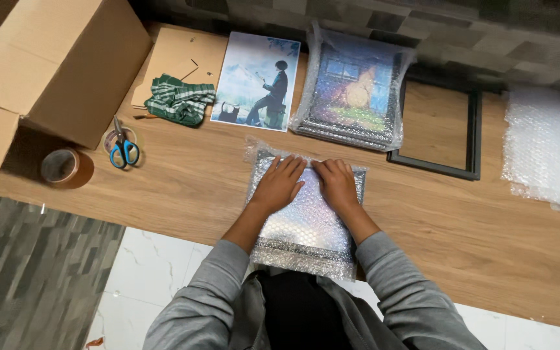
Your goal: The person wraps a picture frame in bubble wrap and secures it by hand.
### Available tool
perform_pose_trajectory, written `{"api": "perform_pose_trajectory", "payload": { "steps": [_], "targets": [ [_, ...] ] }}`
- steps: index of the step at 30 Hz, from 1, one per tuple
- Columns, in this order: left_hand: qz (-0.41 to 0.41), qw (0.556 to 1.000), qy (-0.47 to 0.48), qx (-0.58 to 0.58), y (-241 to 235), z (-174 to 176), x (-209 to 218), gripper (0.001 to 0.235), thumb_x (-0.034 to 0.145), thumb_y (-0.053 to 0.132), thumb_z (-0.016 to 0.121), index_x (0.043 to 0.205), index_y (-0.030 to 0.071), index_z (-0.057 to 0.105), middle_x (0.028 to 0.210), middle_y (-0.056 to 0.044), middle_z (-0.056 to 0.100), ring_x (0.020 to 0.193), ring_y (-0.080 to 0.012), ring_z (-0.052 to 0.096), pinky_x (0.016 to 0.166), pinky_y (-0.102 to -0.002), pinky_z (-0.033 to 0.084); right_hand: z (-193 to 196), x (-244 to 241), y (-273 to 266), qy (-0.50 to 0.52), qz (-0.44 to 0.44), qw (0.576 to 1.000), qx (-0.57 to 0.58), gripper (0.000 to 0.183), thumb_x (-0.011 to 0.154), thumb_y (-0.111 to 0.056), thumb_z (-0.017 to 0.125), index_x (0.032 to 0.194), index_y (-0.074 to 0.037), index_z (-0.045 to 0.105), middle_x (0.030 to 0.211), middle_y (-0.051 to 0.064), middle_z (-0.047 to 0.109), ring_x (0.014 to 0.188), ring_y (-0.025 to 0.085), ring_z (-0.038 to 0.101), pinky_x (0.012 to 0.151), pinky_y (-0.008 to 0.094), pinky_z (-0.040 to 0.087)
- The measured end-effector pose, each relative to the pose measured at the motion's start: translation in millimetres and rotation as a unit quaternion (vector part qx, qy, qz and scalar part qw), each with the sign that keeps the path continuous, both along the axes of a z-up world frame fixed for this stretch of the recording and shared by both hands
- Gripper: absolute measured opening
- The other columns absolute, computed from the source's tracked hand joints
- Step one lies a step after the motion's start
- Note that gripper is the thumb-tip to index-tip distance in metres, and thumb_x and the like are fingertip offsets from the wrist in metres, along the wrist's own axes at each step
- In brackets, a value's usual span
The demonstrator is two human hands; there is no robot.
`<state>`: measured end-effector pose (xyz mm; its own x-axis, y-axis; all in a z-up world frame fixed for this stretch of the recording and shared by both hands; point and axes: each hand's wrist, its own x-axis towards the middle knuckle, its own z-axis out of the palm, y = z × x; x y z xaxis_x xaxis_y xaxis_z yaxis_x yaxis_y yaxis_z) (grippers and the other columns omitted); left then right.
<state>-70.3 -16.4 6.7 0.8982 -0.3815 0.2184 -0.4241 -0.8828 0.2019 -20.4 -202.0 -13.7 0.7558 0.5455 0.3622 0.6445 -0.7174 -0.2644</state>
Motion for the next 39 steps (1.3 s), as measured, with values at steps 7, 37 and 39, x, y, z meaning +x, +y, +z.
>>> {"api": "perform_pose_trajectory", "payload": {
  "steps": [7,37,39],
  "targets": [
    [0.008,1.0,0.024,-0.006,2,7,-9,0.047,0.093,0.028,0.045,0.133,0.006,0.041,0.135,-0.012,0.044,0.129,-0.0263,0.037,0.11,-0.046,0.021,14,-2,3,-0.018,0.002,1.0,0.015,0.025,0.078,-0.009,0.058,0.1,-0.021,0.065,0.093,-0.001,0.058,0.089,0.02,0.054,0.073,0.032,0.041],
    [0.361,0.826,-0.142,-0.408,141,19,-131,0.007,0.085,0.014,0.061,0.091,0.011,0.061,0.07,-0.003,0.052,0.069,-0.0242,0.057,0.067,-0.034,0.046,90,-76,195,0.261,0.318,0.908,0.079,0.035,0.078,-0.014,0.066,0.112,-0.009,0.061,0.093,0.013,0.062,0.089,0.034,0.061,0.08,0.041,0.047],
    [0.394,0.785,-0.143,-0.456,164,15,-153,0.003,0.085,0.014,0.058,0.087,0.012,0.059,0.066,-0.003,0.049,0.064,-0.0222,0.054,0.062,-0.032,0.044,78,-89,231,0.338,0.317,0.883,0.08,0.032,0.079,-0.012,0.065,0.111,-0.011,0.062,0.089,0.011,0.064,0.085,0.028,0.062,0.078,0.039,0.048]
  ]
}}
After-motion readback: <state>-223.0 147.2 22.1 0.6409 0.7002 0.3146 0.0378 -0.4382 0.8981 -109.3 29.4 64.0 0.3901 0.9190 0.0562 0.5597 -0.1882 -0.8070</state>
